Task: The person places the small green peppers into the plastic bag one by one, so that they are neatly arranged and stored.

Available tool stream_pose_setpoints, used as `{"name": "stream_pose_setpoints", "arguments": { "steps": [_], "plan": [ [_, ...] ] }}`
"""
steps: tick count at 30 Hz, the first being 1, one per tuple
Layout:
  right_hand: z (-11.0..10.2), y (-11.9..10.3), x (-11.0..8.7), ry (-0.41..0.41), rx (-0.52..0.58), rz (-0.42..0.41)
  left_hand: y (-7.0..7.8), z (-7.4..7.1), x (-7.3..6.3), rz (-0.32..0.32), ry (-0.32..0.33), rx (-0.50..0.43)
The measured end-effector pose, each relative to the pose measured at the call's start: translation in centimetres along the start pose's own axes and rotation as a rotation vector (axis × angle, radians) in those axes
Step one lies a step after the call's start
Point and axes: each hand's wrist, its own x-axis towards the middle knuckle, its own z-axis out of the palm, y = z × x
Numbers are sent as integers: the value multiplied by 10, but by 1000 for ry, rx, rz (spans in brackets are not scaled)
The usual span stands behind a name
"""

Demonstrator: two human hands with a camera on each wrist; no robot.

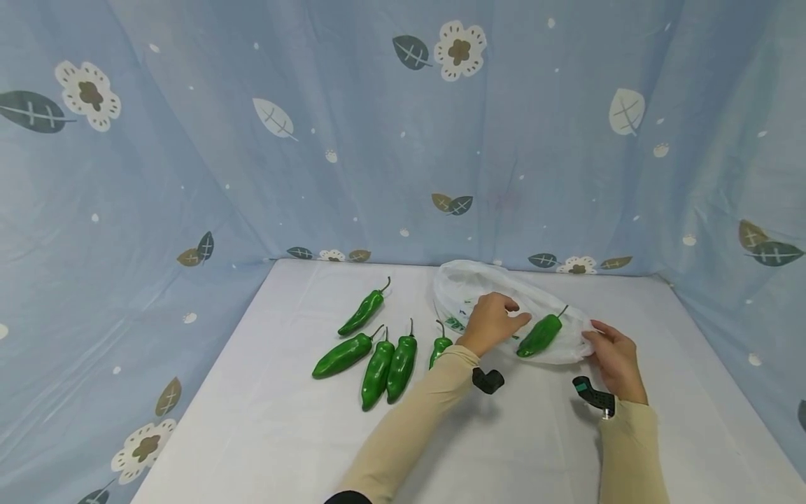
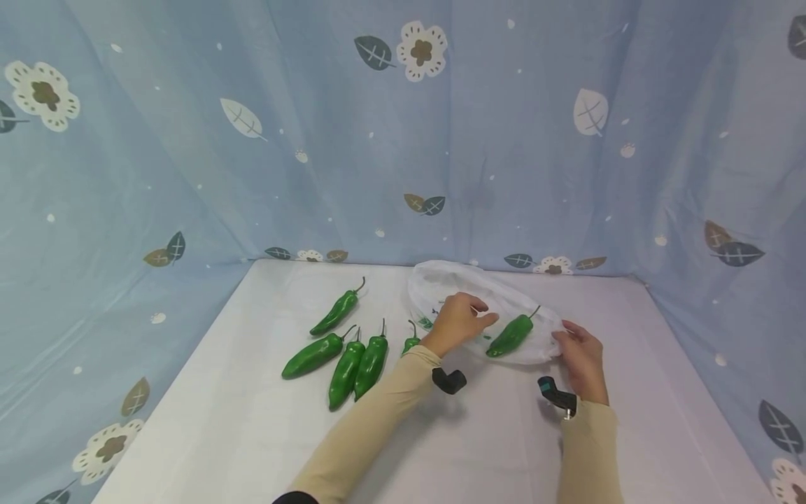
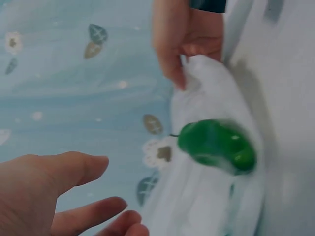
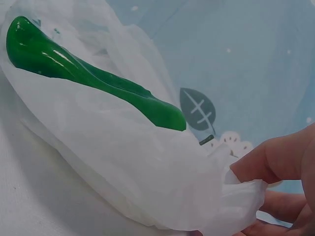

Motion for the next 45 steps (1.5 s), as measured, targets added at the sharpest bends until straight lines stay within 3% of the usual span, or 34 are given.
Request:
{"name": "stream_pose_setpoints", "arguments": {
  "steps": [9,14,24,32,45],
  "plan": [
    [0,-1,-2,-2,-9,-4,1,-40,-15,41,18,-67],
    [0,-1,-3,-2,-21,-7,-7,-56,-20,27,48,-92],
    [0,-2,-3,-4,-30,-3,-20,-92,-34,62,102,-140],
    [-1,-1,-3,-6,-26,-7,-34,-122,-47,30,156,-180],
    [0,-2,-2,3,-26,-4,-59,-159,-69,-56,272,-222]
  ]
}}
